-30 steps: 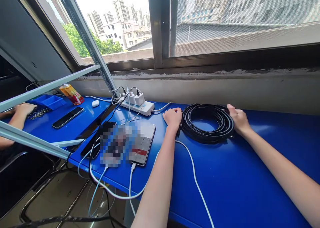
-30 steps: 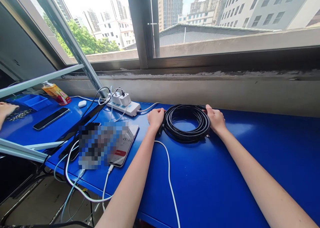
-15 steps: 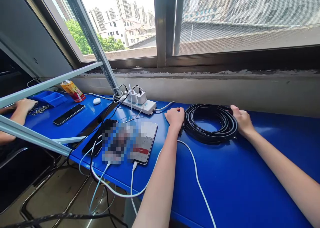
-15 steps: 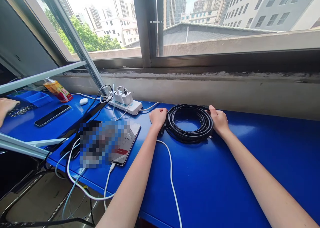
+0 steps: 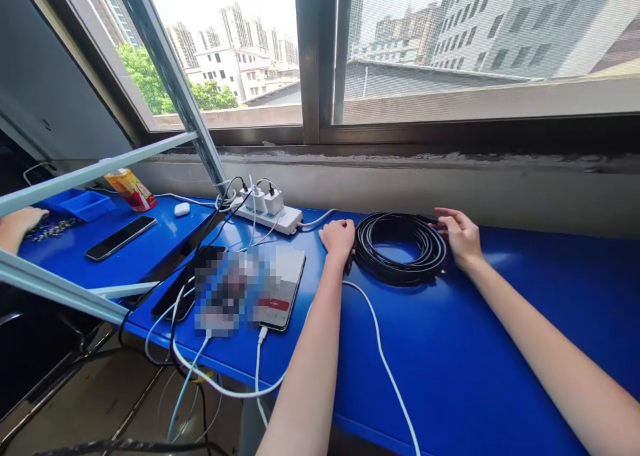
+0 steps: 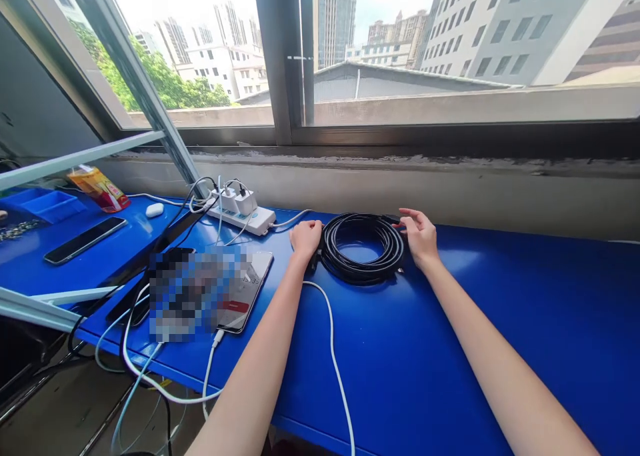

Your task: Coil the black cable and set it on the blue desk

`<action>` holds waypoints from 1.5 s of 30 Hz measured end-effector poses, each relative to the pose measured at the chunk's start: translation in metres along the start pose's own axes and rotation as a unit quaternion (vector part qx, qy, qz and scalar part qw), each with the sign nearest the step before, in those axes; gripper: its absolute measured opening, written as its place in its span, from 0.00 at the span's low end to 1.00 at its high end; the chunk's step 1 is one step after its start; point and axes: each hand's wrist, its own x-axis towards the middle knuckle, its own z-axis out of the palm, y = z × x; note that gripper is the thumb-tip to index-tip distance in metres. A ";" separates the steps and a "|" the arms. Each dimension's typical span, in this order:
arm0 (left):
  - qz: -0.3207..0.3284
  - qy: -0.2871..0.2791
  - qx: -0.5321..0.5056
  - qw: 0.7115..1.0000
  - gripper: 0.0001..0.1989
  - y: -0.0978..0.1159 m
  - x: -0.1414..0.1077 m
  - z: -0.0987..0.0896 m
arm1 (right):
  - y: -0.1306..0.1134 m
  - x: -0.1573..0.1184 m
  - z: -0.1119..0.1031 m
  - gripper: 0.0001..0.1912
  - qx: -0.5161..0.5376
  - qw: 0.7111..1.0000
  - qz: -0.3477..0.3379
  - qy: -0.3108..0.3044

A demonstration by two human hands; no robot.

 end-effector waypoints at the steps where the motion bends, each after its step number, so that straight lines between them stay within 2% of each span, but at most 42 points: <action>1: 0.001 -0.001 0.002 1.000 0.20 0.000 0.000 0.000 | -0.001 0.000 -0.001 0.15 0.008 1.000 0.013 -0.003; 4: 0.004 -0.002 0.001 1.000 0.19 0.001 -0.001 0.000 | -0.003 -0.003 -0.003 0.15 0.016 0.999 0.037 -0.005; 8: 0.007 -0.004 -0.007 1.000 0.17 0.001 -0.002 0.000 | -0.004 -0.010 -0.005 0.09 0.014 1.000 0.027 0.008; 10: 0.009 -0.006 -0.012 1.000 0.17 0.002 -0.003 -0.003 | -0.005 -0.013 -0.006 0.10 0.022 1.000 0.009 0.013; 13: 0.023 -0.004 -0.024 0.999 0.18 0.006 -0.006 -0.007 | -0.007 -0.018 -0.008 0.20 0.040 0.999 -0.026 0.014; 15: 0.044 -0.006 -0.032 0.999 0.19 0.008 -0.011 -0.009 | -0.010 -0.021 -0.008 0.23 0.046 0.998 -0.049 0.005; 20: 0.102 -0.039 -0.019 0.994 0.23 0.008 -0.026 -0.008 | -0.016 -0.031 -0.009 0.19 0.029 0.995 -0.099 -0.012; 24: 0.117 -0.050 -0.001 0.992 0.23 0.005 -0.028 -0.005 | -0.014 -0.036 -0.009 0.17 0.012 0.993 -0.120 -0.001; 32: 0.100 -0.020 0.007 0.995 0.19 0.011 -0.030 0.001 | -0.005 -0.028 -0.004 0.12 0.023 0.990 -0.136 -0.011; 37: 0.101 0.005 -0.012 0.995 0.19 0.012 -0.033 0.004 | 0.002 -0.023 -0.001 0.16 0.044 0.990 -0.129 -0.033; 42: 0.096 0.024 -0.036 0.994 0.19 0.011 -0.032 0.002 | 0.004 -0.024 -0.002 0.21 0.073 0.988 -0.132 -0.017; 45: 0.094 0.036 -0.049 0.994 0.17 0.012 -0.032 0.000 | 0.005 -0.024 -0.002 0.19 0.088 0.988 -0.129 -0.008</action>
